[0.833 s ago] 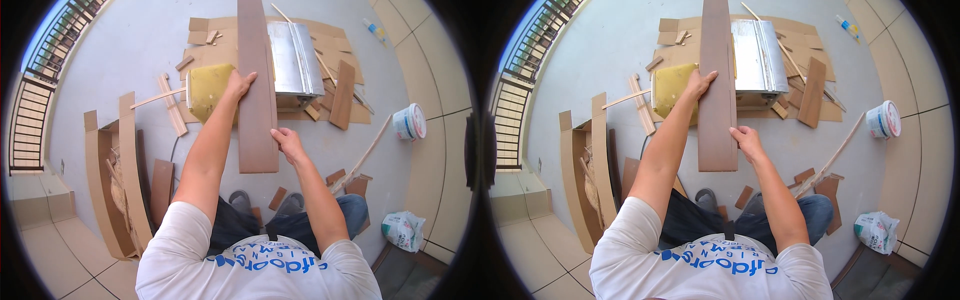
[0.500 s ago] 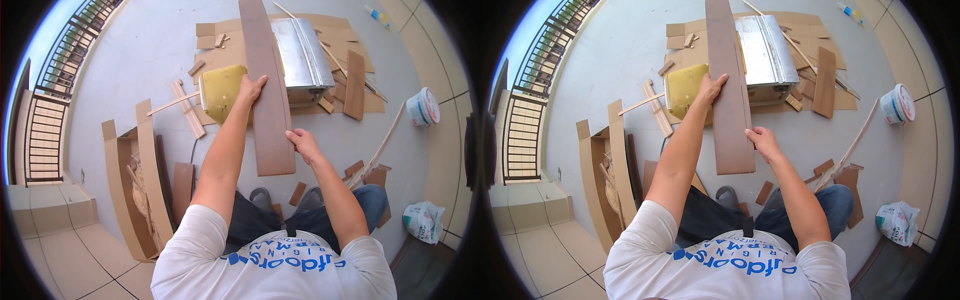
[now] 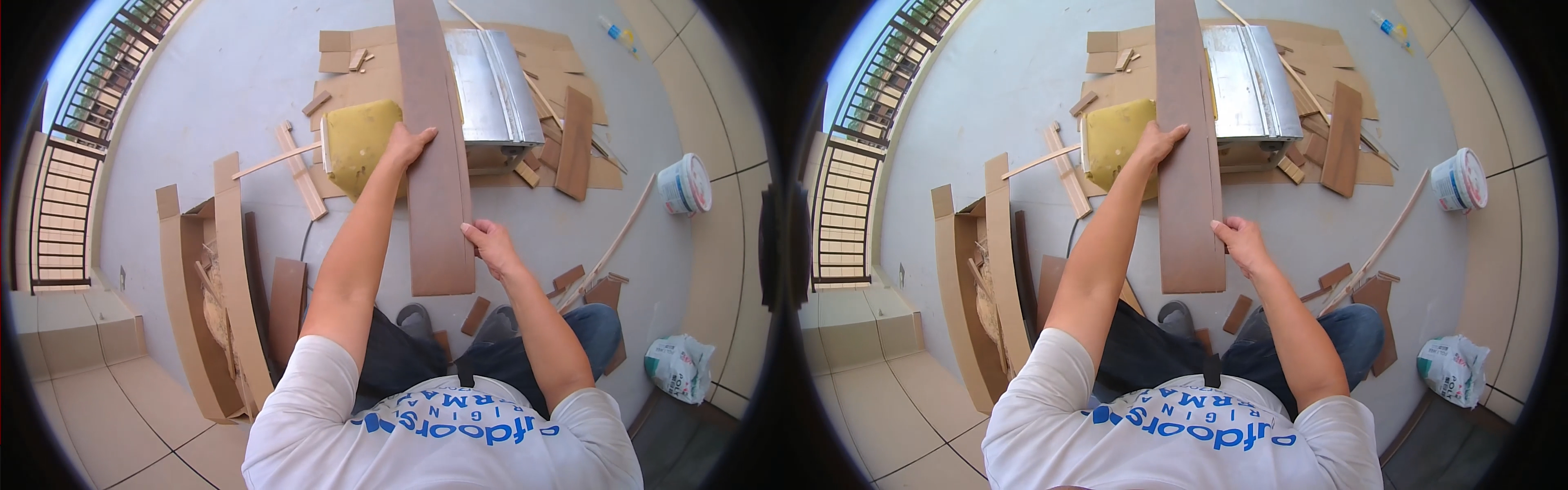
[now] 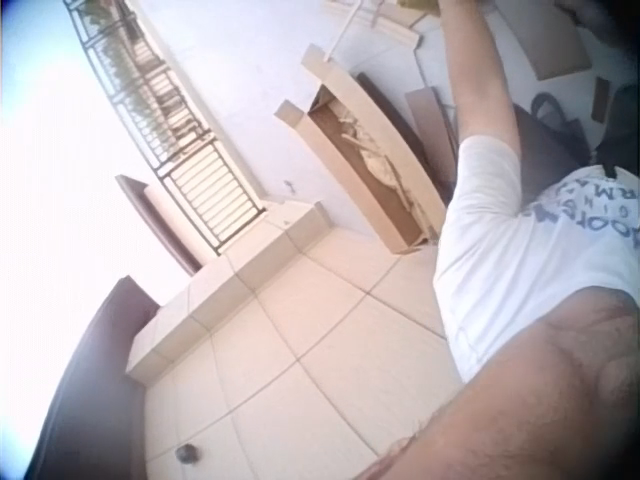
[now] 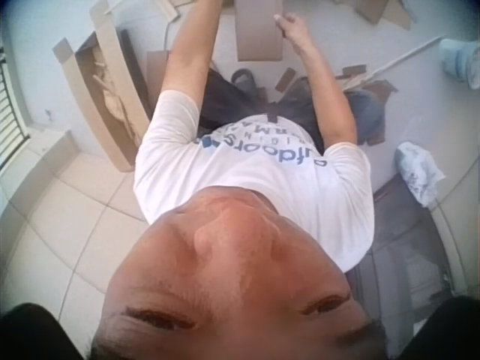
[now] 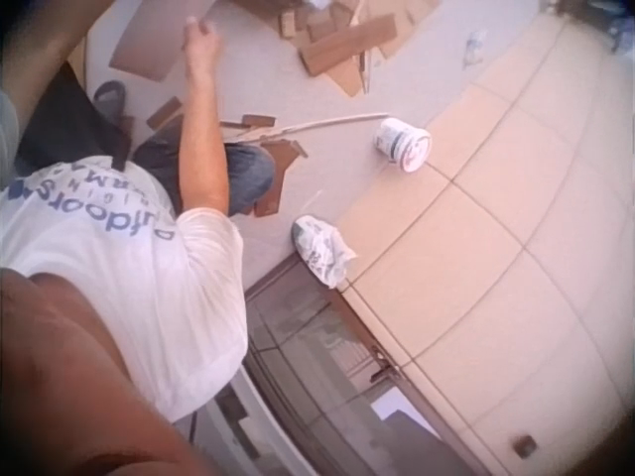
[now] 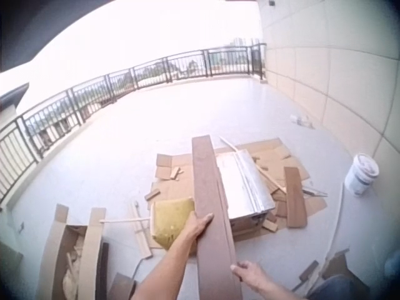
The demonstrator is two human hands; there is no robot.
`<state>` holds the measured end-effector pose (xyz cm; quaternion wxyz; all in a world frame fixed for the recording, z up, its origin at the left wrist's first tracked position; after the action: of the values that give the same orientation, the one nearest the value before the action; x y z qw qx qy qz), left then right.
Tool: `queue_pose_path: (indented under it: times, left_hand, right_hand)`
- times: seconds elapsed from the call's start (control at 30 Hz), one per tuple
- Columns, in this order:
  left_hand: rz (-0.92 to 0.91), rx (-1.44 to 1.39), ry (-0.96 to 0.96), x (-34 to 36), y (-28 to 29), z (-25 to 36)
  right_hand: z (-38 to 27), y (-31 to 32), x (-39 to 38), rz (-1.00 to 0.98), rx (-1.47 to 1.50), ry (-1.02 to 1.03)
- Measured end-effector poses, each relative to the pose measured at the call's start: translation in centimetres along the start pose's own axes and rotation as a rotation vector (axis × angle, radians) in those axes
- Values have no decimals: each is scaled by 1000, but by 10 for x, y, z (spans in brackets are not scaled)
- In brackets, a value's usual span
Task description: The person measures and marks a floorboard using a square and pencil, then carries it to a balcony where they use a table saw to cut it.
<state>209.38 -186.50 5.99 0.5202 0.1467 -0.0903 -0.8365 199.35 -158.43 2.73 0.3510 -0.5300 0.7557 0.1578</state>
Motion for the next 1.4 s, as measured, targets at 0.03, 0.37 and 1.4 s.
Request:
queue_pose_path:
  times: [0.03, 0.37, 1.4]
  left_hand:
    - [-68, 26, 7, 6, -1, 1]
    - [55, -121, -9, 26, -5, -10]
    - [-36, -84, -13, -21, -7, 3]
  right_hand:
    - [0, 1, 0, 3, -11, 4]
    - [8, -2, -5, 16, 28, -14]
    - [58, 2, -48, -9, 34, -45]
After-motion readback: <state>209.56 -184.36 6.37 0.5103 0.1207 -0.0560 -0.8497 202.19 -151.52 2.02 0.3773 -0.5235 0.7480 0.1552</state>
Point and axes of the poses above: each hand's wrist, its own x-axis towards the middle knuckle, its own y-axis out of the back of the hand, z = x × y, the point moved 6 cm from there along x, towards the middle knuckle, and after that the axes turned 10 degrees about -y, right-handed, at the moved point
